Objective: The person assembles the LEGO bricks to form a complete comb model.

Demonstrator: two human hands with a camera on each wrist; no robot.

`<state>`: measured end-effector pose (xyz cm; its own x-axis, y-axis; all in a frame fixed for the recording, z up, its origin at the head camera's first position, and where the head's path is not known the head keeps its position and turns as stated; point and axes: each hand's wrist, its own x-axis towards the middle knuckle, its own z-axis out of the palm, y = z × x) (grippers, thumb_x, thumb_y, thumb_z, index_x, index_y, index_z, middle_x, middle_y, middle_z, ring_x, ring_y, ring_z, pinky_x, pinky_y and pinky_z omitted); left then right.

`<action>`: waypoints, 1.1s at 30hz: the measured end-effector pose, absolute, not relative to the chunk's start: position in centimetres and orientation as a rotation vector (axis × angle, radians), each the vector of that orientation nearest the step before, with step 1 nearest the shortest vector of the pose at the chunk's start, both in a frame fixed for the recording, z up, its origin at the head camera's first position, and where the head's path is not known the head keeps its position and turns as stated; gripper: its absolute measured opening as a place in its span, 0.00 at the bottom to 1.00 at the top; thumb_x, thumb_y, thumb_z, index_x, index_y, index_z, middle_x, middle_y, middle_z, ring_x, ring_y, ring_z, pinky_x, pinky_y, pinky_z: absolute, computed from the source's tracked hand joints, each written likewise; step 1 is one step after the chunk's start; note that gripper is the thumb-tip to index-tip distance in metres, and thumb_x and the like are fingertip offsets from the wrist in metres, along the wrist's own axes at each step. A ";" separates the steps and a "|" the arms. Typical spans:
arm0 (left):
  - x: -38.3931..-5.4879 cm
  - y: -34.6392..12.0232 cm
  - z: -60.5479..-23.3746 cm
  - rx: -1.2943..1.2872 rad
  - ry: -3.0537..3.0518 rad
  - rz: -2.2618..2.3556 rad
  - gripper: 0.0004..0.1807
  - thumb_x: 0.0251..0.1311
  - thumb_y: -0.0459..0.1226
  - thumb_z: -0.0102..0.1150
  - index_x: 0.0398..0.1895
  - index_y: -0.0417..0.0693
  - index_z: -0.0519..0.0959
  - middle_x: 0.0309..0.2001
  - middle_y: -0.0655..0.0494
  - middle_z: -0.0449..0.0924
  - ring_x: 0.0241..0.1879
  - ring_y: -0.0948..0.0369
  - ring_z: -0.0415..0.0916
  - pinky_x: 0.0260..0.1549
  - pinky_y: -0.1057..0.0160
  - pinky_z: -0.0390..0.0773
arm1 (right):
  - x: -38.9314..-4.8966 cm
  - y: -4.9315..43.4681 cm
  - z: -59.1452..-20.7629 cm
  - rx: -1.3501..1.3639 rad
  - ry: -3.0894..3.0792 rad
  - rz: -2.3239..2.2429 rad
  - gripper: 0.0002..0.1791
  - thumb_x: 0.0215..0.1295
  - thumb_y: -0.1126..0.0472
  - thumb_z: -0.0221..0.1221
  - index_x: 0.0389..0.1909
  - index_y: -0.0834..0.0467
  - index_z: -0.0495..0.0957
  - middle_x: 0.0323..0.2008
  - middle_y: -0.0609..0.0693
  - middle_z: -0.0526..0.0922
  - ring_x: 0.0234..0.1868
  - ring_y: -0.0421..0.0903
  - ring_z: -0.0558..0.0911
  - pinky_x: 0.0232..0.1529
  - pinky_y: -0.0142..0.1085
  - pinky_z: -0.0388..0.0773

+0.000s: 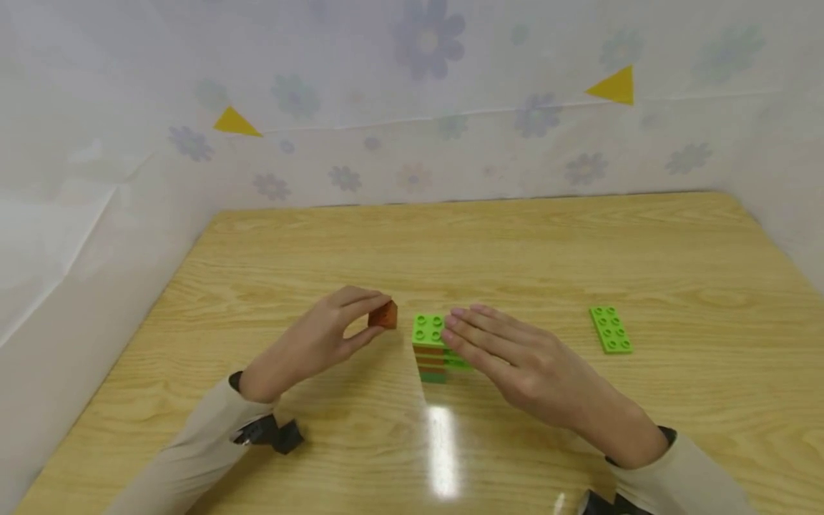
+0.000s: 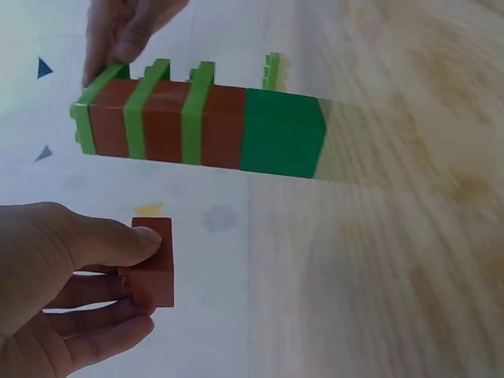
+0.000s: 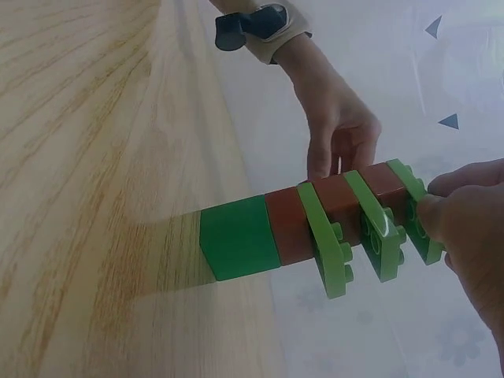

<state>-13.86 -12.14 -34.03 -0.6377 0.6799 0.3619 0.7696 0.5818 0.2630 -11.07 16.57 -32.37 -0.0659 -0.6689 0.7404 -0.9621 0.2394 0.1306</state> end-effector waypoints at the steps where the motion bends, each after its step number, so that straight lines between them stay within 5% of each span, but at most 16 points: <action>1: -13.8 -12.0 -33.7 -1.215 -2.567 -0.610 0.21 0.57 0.32 0.67 0.54 0.33 0.78 0.49 0.45 0.80 0.49 0.54 0.78 0.46 0.67 0.80 | -11.1 16.6 -32.4 1.502 -1.815 0.527 0.19 0.77 0.67 0.42 0.61 0.68 0.72 0.65 0.56 0.69 0.68 0.48 0.67 0.68 0.36 0.63; 33: -12.0 -9.2 -29.7 -1.439 -2.225 -0.880 0.23 0.55 0.31 0.69 0.54 0.33 0.77 0.49 0.46 0.81 0.51 0.57 0.78 0.53 0.73 0.74 | -11.4 16.6 -32.9 1.502 -1.822 0.544 0.19 0.77 0.67 0.42 0.60 0.68 0.73 0.65 0.57 0.69 0.68 0.48 0.67 0.67 0.36 0.64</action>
